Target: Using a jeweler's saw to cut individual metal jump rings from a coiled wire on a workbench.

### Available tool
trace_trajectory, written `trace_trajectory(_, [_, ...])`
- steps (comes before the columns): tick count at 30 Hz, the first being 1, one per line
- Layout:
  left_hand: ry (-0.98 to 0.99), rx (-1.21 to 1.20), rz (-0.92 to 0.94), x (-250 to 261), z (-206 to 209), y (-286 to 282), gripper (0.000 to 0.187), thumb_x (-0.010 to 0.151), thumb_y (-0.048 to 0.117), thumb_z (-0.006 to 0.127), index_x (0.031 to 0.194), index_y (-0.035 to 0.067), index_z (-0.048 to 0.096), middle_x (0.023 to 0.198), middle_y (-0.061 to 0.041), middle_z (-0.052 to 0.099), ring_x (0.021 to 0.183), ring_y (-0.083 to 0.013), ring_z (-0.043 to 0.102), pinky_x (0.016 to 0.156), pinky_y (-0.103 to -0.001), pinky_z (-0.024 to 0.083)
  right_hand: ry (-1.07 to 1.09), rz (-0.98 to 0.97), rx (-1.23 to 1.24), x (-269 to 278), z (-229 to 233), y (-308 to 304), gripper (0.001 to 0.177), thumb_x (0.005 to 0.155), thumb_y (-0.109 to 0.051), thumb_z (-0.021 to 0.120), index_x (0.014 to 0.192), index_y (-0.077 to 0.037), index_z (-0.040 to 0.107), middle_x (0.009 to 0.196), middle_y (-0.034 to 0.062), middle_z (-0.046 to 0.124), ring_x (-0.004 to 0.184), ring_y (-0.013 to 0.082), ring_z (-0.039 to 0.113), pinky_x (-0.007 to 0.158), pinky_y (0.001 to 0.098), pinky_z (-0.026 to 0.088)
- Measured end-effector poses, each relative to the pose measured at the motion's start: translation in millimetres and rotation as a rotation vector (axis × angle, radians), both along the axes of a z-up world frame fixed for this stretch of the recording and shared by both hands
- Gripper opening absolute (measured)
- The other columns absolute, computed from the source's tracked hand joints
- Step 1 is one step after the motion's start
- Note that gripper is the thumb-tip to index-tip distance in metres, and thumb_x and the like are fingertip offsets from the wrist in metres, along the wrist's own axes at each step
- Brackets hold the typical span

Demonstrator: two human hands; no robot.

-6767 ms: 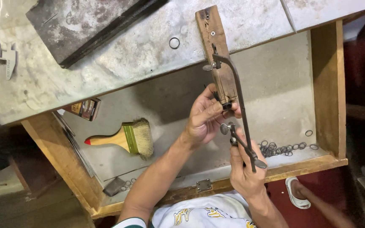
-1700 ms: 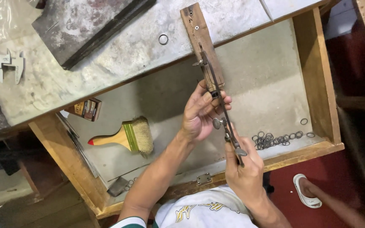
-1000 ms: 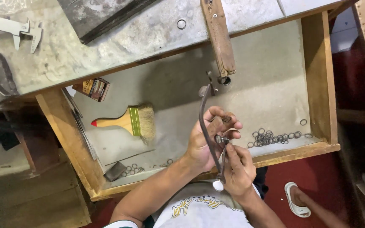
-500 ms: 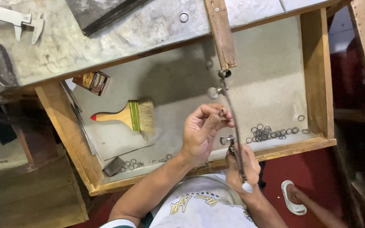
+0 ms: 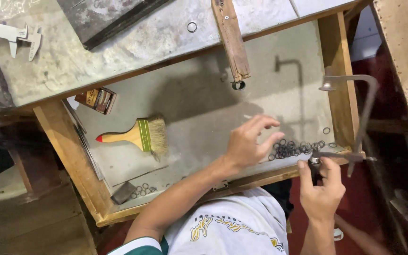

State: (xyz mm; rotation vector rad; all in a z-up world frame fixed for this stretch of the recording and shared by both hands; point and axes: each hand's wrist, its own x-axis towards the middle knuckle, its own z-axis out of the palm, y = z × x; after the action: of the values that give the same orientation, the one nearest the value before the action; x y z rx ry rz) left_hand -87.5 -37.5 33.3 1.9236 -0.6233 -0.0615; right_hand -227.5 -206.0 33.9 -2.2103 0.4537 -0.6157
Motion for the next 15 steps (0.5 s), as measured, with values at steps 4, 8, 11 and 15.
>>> trace_trajectory(4, [-0.184, -0.046, 0.307, 24, -4, 30, 0.018, 0.097, 0.027, 0.071, 0.101, 0.009, 0.070, 0.092, -0.006, 0.074, 0.073, -0.0143, 0.069, 0.062, -0.024, 0.058, 0.169, 0.154, -0.190, 2, -5, -24, 0.035, 0.099, -0.008, 0.078, 0.127, 0.011, 0.070, 0.115, 0.0208, 0.074, 0.101, 0.0298, 0.070, 0.092, 0.0401, 0.056])
trace_trajectory(8, [-0.559, 0.093, 0.600, 71, 7, 70, 0.012, 0.096, 0.017, 0.074, 0.106, 0.010, 0.070, 0.089, -0.007, 0.070, 0.071, -0.0141, 0.064, 0.057, -0.022, 0.056, 0.307, 0.141, -0.397, 4, -6, -34, 0.034, 0.100, -0.024, 0.078, 0.127, -0.005, 0.077, 0.114, 0.0088, 0.074, 0.110, 0.0297, 0.065, 0.089, 0.0442, 0.053])
trace_trajectory(11, [-0.641, 0.383, 0.736, 102, 38, 96, 0.027, 0.097, 0.023, 0.078, 0.122, 0.018, 0.068, 0.089, -0.003, 0.057, 0.073, -0.0131, 0.056, 0.057, -0.024, 0.054, 0.383, 0.122, -0.500, 9, -8, -35, 0.034, 0.100, -0.031, 0.078, 0.128, -0.014, 0.079, 0.108, 0.0068, 0.063, 0.101, 0.0303, 0.061, 0.067, 0.0472, 0.053])
trace_trajectory(15, [-0.651, 0.549, 0.714, 130, 59, 110, 0.046, 0.094, 0.034, 0.082, 0.135, 0.018, 0.066, 0.097, -0.003, 0.047, 0.078, -0.0131, 0.050, 0.057, -0.022, 0.053, 0.444, 0.119, -0.534, 12, 2, -32, 0.035, 0.100, -0.034, 0.075, 0.130, -0.016, 0.078, 0.110, 0.0065, 0.064, 0.105, 0.0306, 0.061, 0.066, 0.0470, 0.055])
